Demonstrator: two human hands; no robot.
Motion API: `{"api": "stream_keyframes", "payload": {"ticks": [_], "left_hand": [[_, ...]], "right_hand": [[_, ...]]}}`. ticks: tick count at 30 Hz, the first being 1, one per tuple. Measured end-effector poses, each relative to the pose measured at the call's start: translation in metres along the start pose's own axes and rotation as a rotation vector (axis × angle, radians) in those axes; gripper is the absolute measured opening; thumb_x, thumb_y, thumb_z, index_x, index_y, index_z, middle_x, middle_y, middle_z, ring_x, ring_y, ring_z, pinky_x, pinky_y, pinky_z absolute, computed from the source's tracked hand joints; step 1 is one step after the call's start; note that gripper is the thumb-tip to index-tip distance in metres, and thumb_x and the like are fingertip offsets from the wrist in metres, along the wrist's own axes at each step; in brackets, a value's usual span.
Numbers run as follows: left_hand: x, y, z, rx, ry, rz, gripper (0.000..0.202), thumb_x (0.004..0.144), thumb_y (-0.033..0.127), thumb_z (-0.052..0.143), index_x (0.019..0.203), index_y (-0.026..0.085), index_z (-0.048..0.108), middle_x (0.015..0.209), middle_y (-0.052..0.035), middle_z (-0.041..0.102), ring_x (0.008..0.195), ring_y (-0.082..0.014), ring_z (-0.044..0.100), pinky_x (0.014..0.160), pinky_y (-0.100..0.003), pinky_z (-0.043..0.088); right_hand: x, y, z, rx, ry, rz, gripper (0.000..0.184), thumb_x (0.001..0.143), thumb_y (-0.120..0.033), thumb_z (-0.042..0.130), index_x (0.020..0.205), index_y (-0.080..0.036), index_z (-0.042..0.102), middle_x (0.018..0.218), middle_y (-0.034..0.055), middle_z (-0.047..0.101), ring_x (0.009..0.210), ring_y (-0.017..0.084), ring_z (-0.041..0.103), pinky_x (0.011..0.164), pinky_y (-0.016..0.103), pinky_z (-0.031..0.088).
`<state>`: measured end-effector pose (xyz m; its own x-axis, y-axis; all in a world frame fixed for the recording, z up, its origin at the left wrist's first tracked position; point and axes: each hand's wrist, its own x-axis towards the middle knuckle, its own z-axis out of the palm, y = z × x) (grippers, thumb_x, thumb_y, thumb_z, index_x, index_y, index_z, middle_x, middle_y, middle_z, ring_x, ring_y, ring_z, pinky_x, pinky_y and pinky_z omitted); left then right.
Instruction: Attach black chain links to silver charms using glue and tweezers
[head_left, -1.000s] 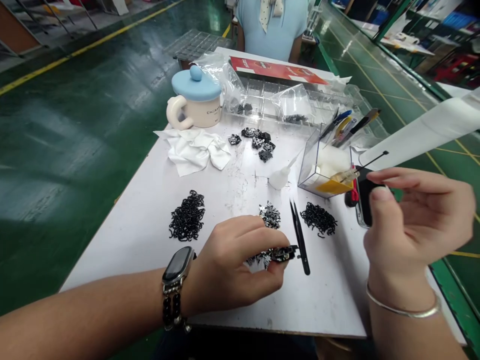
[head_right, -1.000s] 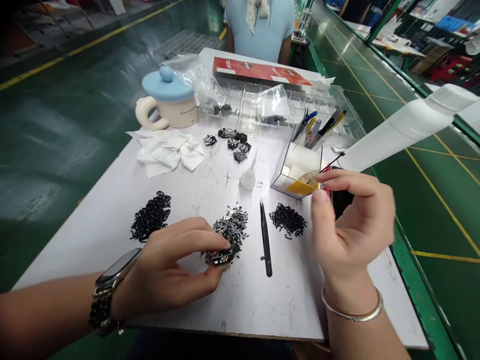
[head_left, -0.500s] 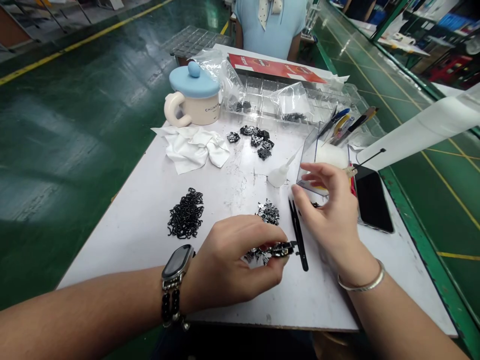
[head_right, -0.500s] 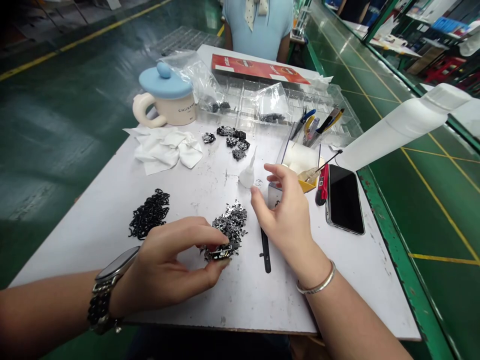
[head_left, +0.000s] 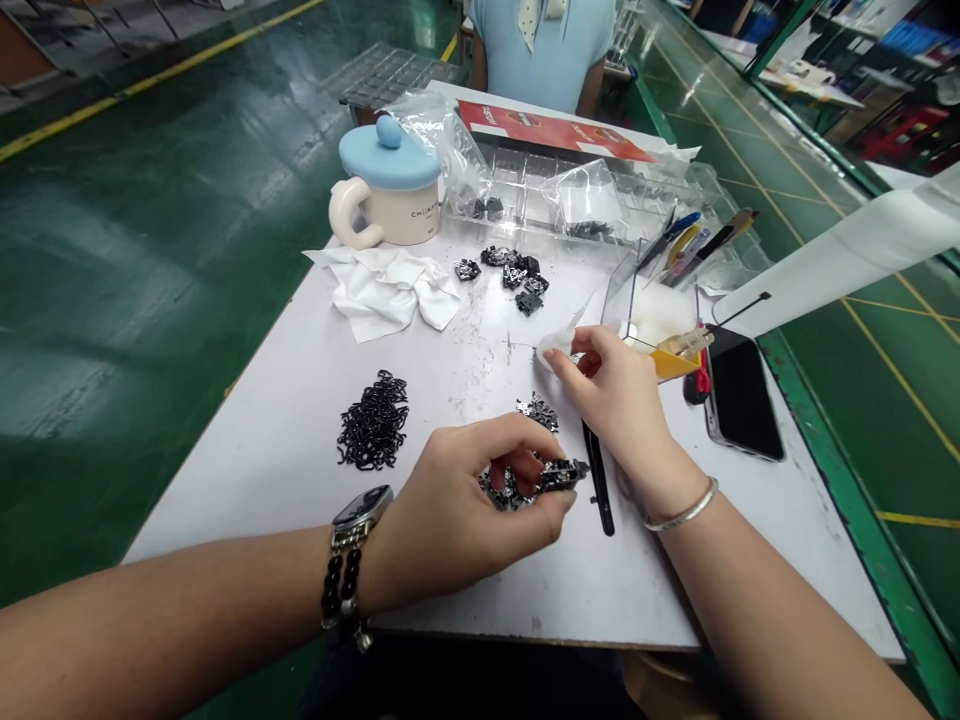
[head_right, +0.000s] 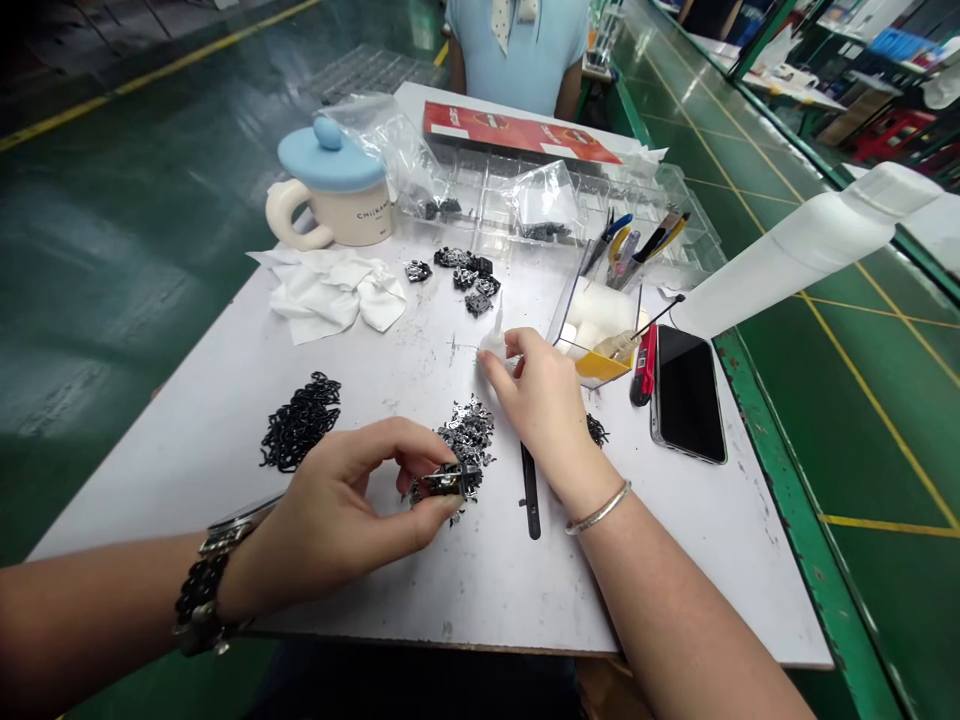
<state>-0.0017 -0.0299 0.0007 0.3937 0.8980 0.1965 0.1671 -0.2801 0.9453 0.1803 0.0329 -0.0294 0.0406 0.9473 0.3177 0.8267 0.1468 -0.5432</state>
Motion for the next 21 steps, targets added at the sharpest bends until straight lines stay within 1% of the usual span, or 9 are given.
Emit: {"api": "stream_keyframes", "payload": {"ticks": [2, 4, 7, 9, 10, 13, 16, 19, 21], "left_hand": [[0.001, 0.0, 0.001, -0.049, -0.028, -0.094, 0.016, 0.069, 0.015, 0.067, 0.083, 0.018, 0.061, 0.063, 0.0041, 0.058, 0.057, -0.0087, 0.052, 0.055, -0.021, 0.045], [0.002, -0.001, 0.001, -0.125, -0.062, -0.21, 0.016, 0.069, 0.019, 0.068, 0.084, 0.019, 0.06, 0.063, 0.0041, 0.056, 0.058, -0.0094, 0.051, 0.055, -0.022, 0.044], [0.004, 0.0, 0.001, -0.278, -0.101, -0.381, 0.019, 0.07, 0.025, 0.07, 0.082, 0.019, 0.057, 0.062, 0.0051, 0.051, 0.056, -0.0085, 0.048, 0.052, -0.022, 0.041], [0.006, 0.0, 0.001, -0.39, -0.117, -0.475, 0.021, 0.07, 0.026, 0.071, 0.081, 0.018, 0.056, 0.06, 0.0063, 0.05, 0.053, -0.0075, 0.047, 0.051, -0.021, 0.039], [0.006, 0.0, 0.0, -0.44, -0.119, -0.513, 0.021, 0.07, 0.026, 0.072, 0.081, 0.018, 0.055, 0.058, 0.0066, 0.05, 0.052, -0.0073, 0.048, 0.051, -0.021, 0.038], [0.008, -0.003, 0.0, -0.569, -0.113, -0.603, 0.023, 0.069, 0.024, 0.073, 0.082, 0.017, 0.055, 0.056, 0.0068, 0.051, 0.052, -0.008, 0.051, 0.052, -0.021, 0.039], [0.01, -0.007, 0.0, -0.699, -0.116, -0.692, 0.023, 0.068, 0.021, 0.073, 0.079, 0.017, 0.054, 0.056, 0.006, 0.056, 0.05, -0.0069, 0.052, 0.049, -0.02, 0.036], [0.013, -0.008, 0.0, -0.801, -0.132, -0.795, 0.022, 0.066, 0.016, 0.073, 0.077, 0.017, 0.054, 0.056, 0.0058, 0.058, 0.048, -0.0052, 0.051, 0.046, -0.017, 0.033], [0.014, -0.008, -0.001, -0.827, -0.148, -0.85, 0.022, 0.065, 0.014, 0.073, 0.077, 0.017, 0.055, 0.057, 0.0052, 0.059, 0.048, -0.0053, 0.051, 0.046, -0.017, 0.033]], "right_hand": [[-0.001, -0.001, 0.001, 0.006, 0.017, 0.007, 0.02, 0.078, -0.039, 0.061, 0.079, -0.019, 0.056, 0.06, -0.0014, 0.056, 0.055, 0.015, 0.053, 0.057, 0.03, 0.04], [-0.003, -0.004, 0.0, 0.078, 0.062, 0.024, 0.021, 0.077, -0.039, 0.062, 0.081, -0.021, 0.051, 0.07, 0.0, 0.059, 0.062, 0.016, 0.057, 0.06, 0.03, 0.043], [-0.006, -0.011, -0.008, 0.495, 0.132, 0.121, 0.027, 0.077, -0.039, 0.063, 0.082, -0.024, 0.04, 0.077, 0.0004, 0.06, 0.074, 0.018, 0.062, 0.063, 0.031, 0.047], [-0.008, -0.014, -0.019, 0.785, 0.105, 0.215, 0.027, 0.08, -0.04, 0.06, 0.079, -0.024, 0.038, 0.075, 0.0006, 0.059, 0.076, 0.019, 0.063, 0.063, 0.032, 0.048], [-0.008, -0.015, -0.026, 0.858, 0.096, 0.248, 0.025, 0.082, -0.042, 0.057, 0.079, -0.024, 0.04, 0.075, 0.0007, 0.058, 0.073, 0.019, 0.063, 0.06, 0.032, 0.047], [-0.01, -0.015, -0.046, 0.972, 0.186, 0.26, 0.026, 0.084, -0.048, 0.053, 0.079, -0.024, 0.048, 0.067, -0.0025, 0.046, 0.053, 0.012, 0.047, 0.047, 0.028, 0.036], [-0.014, -0.016, -0.059, 1.078, 0.256, 0.301, 0.029, 0.079, -0.051, 0.059, 0.076, -0.023, 0.053, 0.059, -0.0059, 0.028, 0.048, 0.01, 0.028, 0.047, 0.028, 0.032], [-0.02, -0.021, -0.062, 1.12, 0.284, 0.34, 0.024, 0.078, -0.045, 0.061, 0.073, -0.022, 0.055, 0.062, -0.0047, 0.03, 0.05, 0.01, 0.027, 0.05, 0.03, 0.034], [-0.024, -0.024, -0.06, 1.14, 0.324, 0.291, 0.025, 0.079, -0.043, 0.059, 0.069, -0.021, 0.055, 0.063, -0.0034, 0.033, 0.051, 0.01, 0.028, 0.048, 0.029, 0.029]]}}
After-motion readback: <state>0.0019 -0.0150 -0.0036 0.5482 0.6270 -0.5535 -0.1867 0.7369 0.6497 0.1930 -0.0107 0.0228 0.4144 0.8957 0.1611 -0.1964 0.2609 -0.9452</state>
